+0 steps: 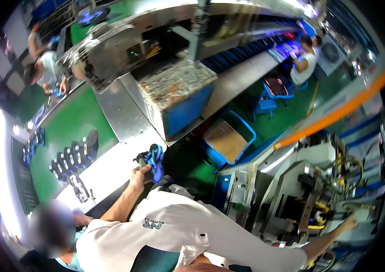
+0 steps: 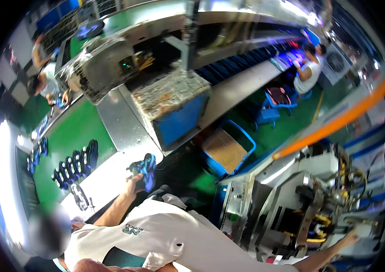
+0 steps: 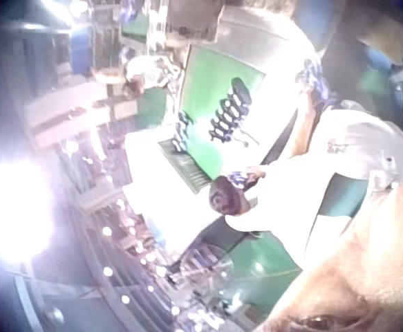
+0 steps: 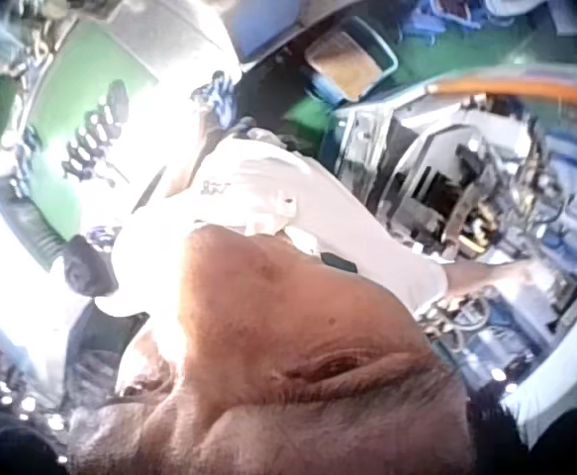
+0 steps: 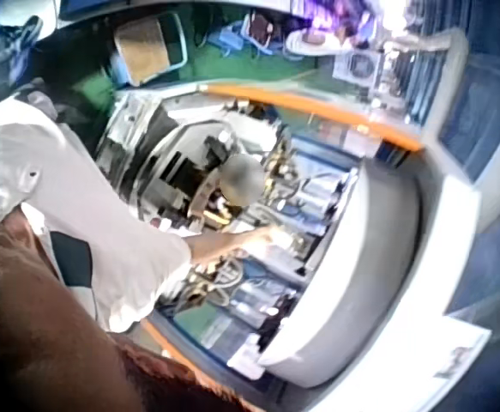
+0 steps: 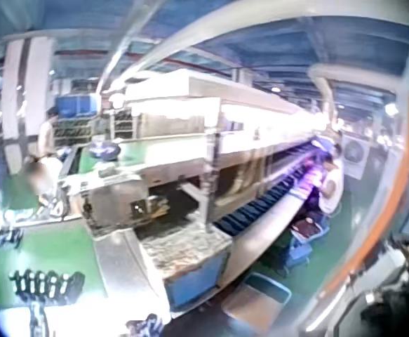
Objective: The person uses a specialized shoe-lasting machine to secure the upper portion of a shoe to its base. They repeatedly pick up a blue and black shoe from a conveyor belt, place it into the machine for a pressing operation, and then return the shoe to a different part of the conveyor system.
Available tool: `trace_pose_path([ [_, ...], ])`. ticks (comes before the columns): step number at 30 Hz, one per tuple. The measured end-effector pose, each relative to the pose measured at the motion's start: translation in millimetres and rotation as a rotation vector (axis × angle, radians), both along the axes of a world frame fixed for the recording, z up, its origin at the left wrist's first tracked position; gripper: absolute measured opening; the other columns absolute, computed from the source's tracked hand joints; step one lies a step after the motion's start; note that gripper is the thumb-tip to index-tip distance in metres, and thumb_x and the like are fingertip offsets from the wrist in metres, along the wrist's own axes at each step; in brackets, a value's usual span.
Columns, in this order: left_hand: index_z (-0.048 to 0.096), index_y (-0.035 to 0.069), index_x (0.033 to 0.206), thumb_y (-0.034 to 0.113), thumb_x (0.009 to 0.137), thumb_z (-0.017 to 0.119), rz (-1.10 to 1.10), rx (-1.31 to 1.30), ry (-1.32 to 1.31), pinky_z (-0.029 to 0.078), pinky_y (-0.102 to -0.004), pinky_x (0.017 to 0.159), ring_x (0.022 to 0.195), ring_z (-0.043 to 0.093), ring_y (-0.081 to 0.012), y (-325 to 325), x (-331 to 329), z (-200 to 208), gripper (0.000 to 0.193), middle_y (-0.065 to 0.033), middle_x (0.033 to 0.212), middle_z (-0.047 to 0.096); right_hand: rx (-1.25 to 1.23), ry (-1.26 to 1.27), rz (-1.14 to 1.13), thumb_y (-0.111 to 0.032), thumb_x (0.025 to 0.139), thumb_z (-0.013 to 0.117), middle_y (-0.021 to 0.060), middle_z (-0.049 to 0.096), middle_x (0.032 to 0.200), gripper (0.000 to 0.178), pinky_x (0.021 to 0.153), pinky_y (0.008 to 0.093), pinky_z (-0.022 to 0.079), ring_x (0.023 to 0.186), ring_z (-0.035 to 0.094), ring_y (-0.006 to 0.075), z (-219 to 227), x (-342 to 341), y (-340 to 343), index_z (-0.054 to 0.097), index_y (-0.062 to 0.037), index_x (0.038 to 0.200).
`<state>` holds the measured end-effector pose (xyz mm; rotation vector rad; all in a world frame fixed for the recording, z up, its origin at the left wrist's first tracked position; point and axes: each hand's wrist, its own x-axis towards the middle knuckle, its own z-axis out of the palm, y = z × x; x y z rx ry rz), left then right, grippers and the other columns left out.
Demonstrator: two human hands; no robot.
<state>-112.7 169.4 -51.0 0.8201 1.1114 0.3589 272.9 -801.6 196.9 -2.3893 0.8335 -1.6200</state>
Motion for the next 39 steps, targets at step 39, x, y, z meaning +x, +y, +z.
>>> trace_pose_path([
  [39,0.046,-0.003,0.135,0.028,0.085,0.068,0.152,0.939,0.475,0.04,-0.0439,0.105,0.125,0.048,-0.043,581,-48,-172,0.063,-0.0287,0.136,0.049,-0.826,0.997,1.845,-0.039,0.076,0.072,0.0063,0.065,0.097,0.059,0.081,0.0271,0.046,0.085,0.059,0.014,142,-25,1498,0.061,0.0053,0.113],
])
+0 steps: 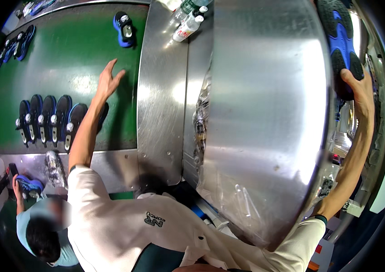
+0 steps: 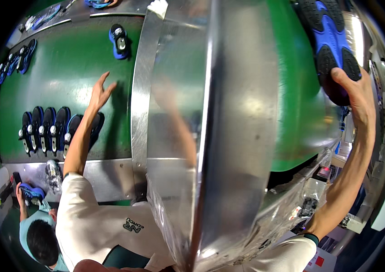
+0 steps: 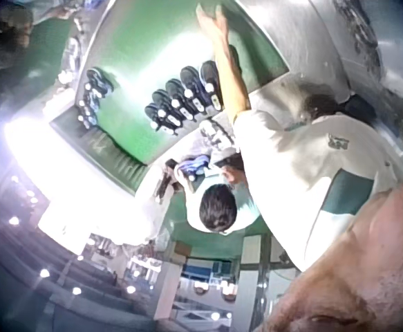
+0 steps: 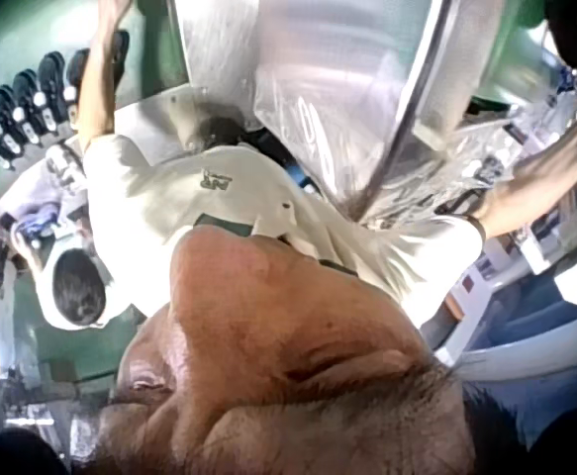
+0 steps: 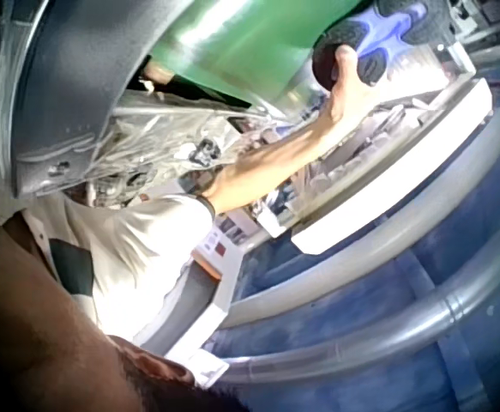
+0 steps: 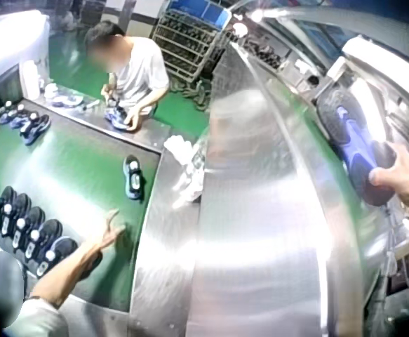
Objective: The person uses a specialized shoe-lasting machine to secure the upper portion of a shoe to its base. They repeatedly pick up a blue and black shoe from a conveyor belt, place it into the machine for a pressing operation, and then return the shoe to a different part of the conveyor system.
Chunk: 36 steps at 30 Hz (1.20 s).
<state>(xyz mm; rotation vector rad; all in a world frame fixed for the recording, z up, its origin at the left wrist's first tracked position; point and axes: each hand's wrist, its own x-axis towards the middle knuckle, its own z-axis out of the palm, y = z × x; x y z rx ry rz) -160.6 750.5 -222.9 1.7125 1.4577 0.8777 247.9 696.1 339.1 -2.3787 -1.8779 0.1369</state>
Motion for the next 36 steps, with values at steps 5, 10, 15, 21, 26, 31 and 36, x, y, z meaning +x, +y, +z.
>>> trace_pose_path([
  [5,0.043,-0.002,0.136,0.019,0.083,0.071,0.087,0.086,0.428,0.037,-0.044,0.106,0.127,0.045,-0.0416,-138,-81,25,0.064,-0.026,0.137,0.047,0.011,-0.059,-0.022,-0.049,0.078,0.073,0.0081,0.066,0.096,0.064,0.082,0.0292,0.046,0.086,0.06,0.0162,-6,21,-4,0.062,0.0051,0.111],
  [10,0.036,0.009,0.142,0.014,0.075,0.076,0.129,-0.244,0.566,0.051,-0.0469,0.084,0.106,0.06,-0.0395,-187,-119,-6,0.078,-0.0215,0.121,0.059,0.058,-0.017,0.021,-0.05,0.078,0.074,0.009,0.066,0.096,0.066,0.084,0.0284,0.046,0.088,0.06,0.0159,-9,28,-3,0.063,0.0066,0.11],
  [15,0.039,0.004,0.133,0.037,0.081,0.072,0.238,-0.403,0.633,0.052,-0.0509,0.072,0.085,0.066,-0.0421,-177,-86,-15,0.07,-0.0234,0.1,0.066,0.062,-0.015,0.045,-0.053,0.079,0.072,0.0091,0.066,0.099,0.069,0.086,0.0282,0.045,0.091,0.061,0.0164,-10,19,-5,0.062,0.0059,0.113],
  [21,0.034,0.001,0.141,0.028,0.078,0.075,0.253,-0.055,0.586,0.044,-0.0484,0.095,0.118,0.051,-0.0415,-189,-82,9,0.08,-0.0258,0.132,0.049,0.144,-0.021,0.089,-0.052,0.079,0.072,0.0081,0.065,0.1,0.068,0.086,0.0275,0.045,0.091,0.06,0.0157,-17,24,-4,0.062,0.0059,0.114],
  [26,0.031,0.001,0.143,0.017,0.075,0.076,0.278,-0.047,0.752,0.043,-0.0469,0.098,0.119,0.05,-0.0408,-198,-153,9,0.083,-0.0236,0.132,0.05,0.235,-0.061,0.129,-0.047,0.077,0.075,0.0114,0.065,0.11,0.069,0.093,0.031,0.044,0.1,0.061,0.0208,-24,30,-9,0.058,0.0013,0.124],
  [31,0.036,0.006,0.128,0.024,0.078,0.075,0.211,-0.286,0.789,0.051,-0.0523,0.075,0.09,0.065,-0.0446,-184,-196,-41,0.066,-0.0234,0.103,0.064,0.422,-0.025,0.19,-0.032,0.065,0.072,0.0194,0.068,0.095,0.057,0.076,0.0341,0.052,0.082,0.065,0.0232,-30,-18,-30,0.064,0.0033,0.109],
  [36,0.043,0.002,0.112,0.042,0.081,0.071,0.249,-0.331,0.775,0.051,-0.0526,0.076,0.09,0.065,-0.0459,-168,-157,-31,0.057,-0.027,0.096,0.066,0.529,-0.294,0.376,-0.023,0.063,0.072,0.0198,0.067,0.105,0.068,0.083,0.0357,0.051,0.092,0.065,0.0268,-26,-31,-63,0.055,0.0025,0.124],
])
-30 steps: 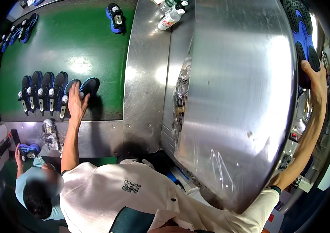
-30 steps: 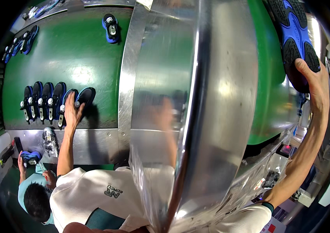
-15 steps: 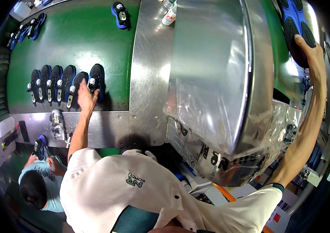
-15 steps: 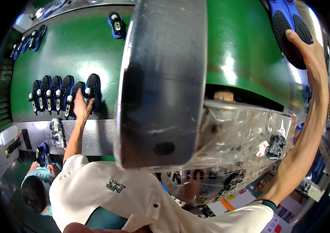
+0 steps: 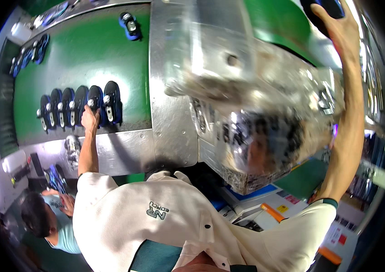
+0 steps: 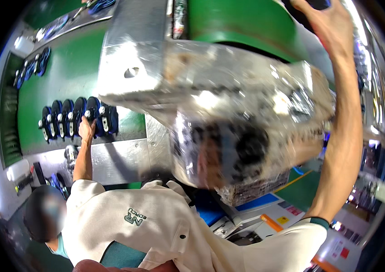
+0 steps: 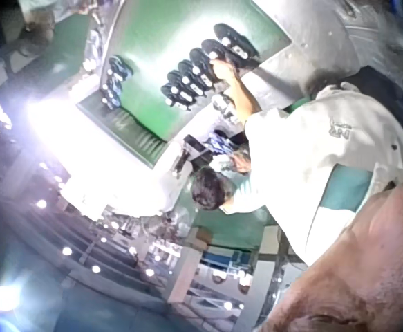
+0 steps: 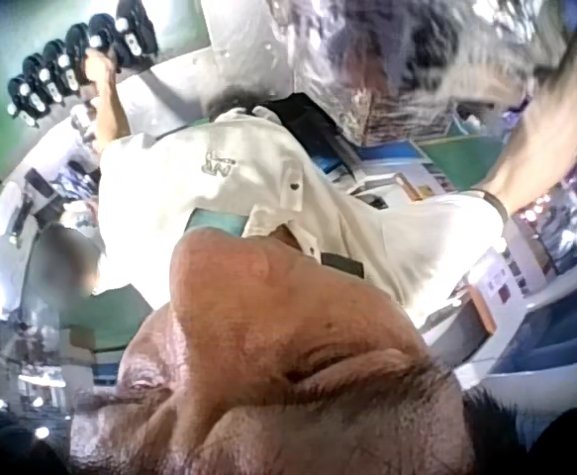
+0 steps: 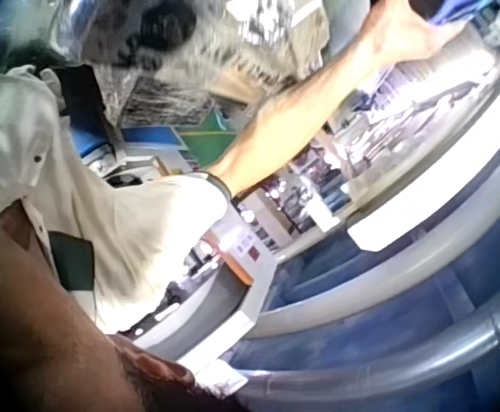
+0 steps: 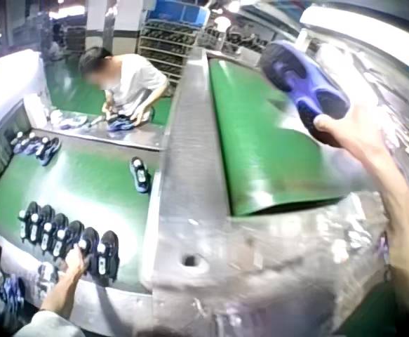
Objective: The person uses a specialized shoe-lasting machine to secure the upper portion of a shoe to its base. They repeatedly pick up a blue and black shoe from a conveyor belt, place it into the machine for a pressing operation, and then return the shoe to a different part of the conveyor system.
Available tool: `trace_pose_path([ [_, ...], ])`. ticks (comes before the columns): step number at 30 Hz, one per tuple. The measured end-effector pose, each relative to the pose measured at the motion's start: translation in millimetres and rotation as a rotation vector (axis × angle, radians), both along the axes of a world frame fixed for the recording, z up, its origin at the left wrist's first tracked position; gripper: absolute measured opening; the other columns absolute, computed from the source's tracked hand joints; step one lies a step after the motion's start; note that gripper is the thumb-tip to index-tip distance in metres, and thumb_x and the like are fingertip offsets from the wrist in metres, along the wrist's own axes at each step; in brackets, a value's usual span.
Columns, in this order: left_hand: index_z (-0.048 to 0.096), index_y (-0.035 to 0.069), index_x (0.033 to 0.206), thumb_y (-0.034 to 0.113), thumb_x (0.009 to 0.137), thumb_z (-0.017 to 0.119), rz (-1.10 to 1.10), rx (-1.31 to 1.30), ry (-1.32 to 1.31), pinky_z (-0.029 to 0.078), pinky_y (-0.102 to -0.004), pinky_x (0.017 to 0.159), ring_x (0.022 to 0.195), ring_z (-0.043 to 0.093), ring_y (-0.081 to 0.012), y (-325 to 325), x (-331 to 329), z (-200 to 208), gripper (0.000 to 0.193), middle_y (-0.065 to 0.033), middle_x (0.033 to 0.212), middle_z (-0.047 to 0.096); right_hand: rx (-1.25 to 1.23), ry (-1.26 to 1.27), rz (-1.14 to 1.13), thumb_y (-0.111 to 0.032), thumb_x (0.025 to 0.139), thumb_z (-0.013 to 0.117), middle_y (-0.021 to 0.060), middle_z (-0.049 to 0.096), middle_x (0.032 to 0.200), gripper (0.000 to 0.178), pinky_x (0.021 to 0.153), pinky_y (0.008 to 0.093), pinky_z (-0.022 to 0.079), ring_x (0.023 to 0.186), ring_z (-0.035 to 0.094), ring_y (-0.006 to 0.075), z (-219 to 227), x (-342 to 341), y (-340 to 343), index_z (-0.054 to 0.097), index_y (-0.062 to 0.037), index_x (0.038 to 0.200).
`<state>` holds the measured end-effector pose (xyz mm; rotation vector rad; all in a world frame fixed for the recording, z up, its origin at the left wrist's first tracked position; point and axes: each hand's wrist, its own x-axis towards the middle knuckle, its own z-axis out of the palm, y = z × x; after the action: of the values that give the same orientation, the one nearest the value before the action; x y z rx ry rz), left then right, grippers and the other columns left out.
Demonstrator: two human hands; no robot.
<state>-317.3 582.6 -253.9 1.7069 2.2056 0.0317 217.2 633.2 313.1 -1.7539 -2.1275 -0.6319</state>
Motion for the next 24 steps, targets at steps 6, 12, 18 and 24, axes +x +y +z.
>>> trace_pose_path([
  [6,0.032,-0.002,0.141,0.034,0.083,0.071,-0.163,0.347,-0.02,0.047,-0.0477,0.093,0.112,0.057,-0.0426,-19,0,6,0.078,-0.0282,0.124,0.057,0.349,-0.198,-0.096,-0.004,0.063,0.072,0.0214,0.063,0.118,0.079,0.093,0.0388,0.052,0.104,0.064,0.0335,37,19,-112,0.045,-0.0034,0.137],
  [12,0.062,-0.007,0.115,0.019,0.093,0.064,-0.447,-0.042,-1.304,0.054,-0.0305,0.082,0.087,0.067,-0.0172,-132,171,140,0.034,-0.0133,0.096,0.07,0.533,-0.309,-0.044,-0.012,0.07,0.074,0.0139,0.064,0.113,0.067,0.093,0.0467,0.045,0.1,0.063,0.0293,4,33,-312,0.051,-0.0045,0.133],
  [18,0.027,-0.003,0.147,0.066,0.085,0.053,-0.597,-2.125,-1.816,0.047,-0.0563,0.096,0.118,0.053,-0.0457,-301,395,369,0.096,-0.0289,0.141,0.041,0.533,-0.241,-0.398,-0.007,0.081,0.065,0.0046,0.064,0.114,0.052,0.106,0.0527,0.035,0.112,0.059,0.0233,-81,1,-526,0.052,-0.011,0.131],
  [24,0.038,-0.001,0.141,0.043,0.096,0.052,-0.934,-2.231,-1.502,0.05,-0.0492,0.094,0.11,0.059,-0.0337,-484,422,374,0.065,-0.0213,0.133,0.052,0.4,0.305,-1.161,-0.007,0.078,0.065,0.0142,0.034,0.151,0.067,0.112,0.0477,0.029,0.135,0.039,0.0338,-134,-101,-749,0.043,-0.0067,0.141],
])
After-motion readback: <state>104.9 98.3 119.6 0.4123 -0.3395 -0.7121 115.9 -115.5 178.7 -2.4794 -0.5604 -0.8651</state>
